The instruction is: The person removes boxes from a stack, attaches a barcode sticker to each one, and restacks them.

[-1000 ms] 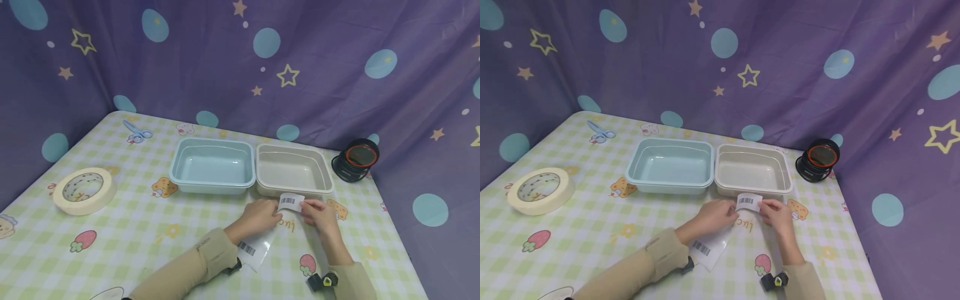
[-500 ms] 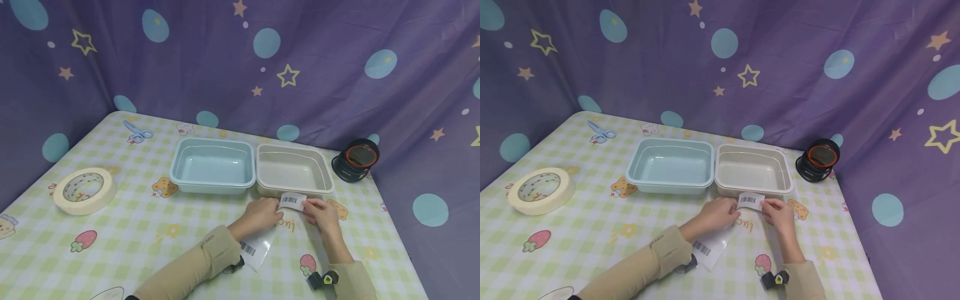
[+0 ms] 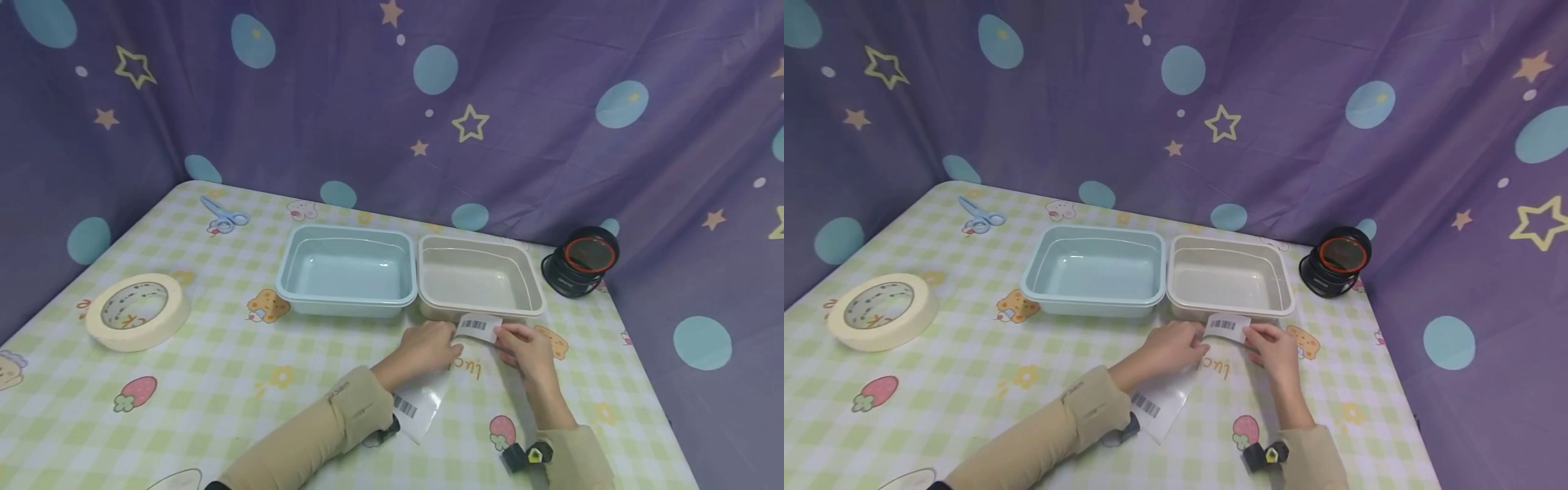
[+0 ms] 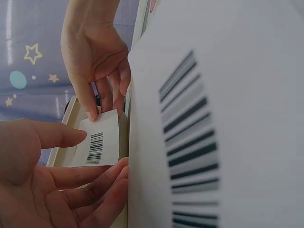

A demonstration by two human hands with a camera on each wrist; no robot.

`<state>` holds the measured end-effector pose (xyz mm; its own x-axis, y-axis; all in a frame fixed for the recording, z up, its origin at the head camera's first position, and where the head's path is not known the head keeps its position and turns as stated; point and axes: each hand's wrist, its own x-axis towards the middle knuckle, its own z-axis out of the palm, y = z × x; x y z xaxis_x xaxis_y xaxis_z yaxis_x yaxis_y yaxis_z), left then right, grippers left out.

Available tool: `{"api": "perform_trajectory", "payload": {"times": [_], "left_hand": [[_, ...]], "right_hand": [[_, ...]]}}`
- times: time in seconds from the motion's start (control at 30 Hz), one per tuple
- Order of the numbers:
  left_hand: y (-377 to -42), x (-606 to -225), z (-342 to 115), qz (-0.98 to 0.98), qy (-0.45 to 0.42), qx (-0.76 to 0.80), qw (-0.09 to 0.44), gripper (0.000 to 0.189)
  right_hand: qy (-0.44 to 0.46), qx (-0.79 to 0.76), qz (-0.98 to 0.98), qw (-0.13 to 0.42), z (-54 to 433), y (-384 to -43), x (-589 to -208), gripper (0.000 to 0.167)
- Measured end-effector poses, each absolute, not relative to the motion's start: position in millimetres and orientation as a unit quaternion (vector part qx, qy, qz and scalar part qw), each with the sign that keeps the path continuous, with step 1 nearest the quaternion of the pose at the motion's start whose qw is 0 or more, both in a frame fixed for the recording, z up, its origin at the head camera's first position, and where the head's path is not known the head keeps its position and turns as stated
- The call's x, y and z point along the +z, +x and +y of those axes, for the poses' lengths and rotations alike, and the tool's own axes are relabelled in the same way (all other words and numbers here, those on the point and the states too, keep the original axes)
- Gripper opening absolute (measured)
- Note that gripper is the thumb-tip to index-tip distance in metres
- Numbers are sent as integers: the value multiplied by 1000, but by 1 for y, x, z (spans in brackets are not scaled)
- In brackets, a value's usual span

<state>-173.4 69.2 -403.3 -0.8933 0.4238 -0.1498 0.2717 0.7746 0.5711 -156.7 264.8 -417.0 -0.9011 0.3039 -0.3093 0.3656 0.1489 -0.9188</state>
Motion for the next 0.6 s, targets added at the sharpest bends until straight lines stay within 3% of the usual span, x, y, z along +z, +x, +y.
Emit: {"api": "perform_trajectory", "payload": {"times": [0.37,0.6], "left_hand": [[-178,-406,70,929,177,288,147,26],[-185,-410,65,902,162,355,185,37]], "right_hand": [[240,-620,746,18,263,-160,-416,5],[248,-624,741,21,264,-163,-419,7]]}}
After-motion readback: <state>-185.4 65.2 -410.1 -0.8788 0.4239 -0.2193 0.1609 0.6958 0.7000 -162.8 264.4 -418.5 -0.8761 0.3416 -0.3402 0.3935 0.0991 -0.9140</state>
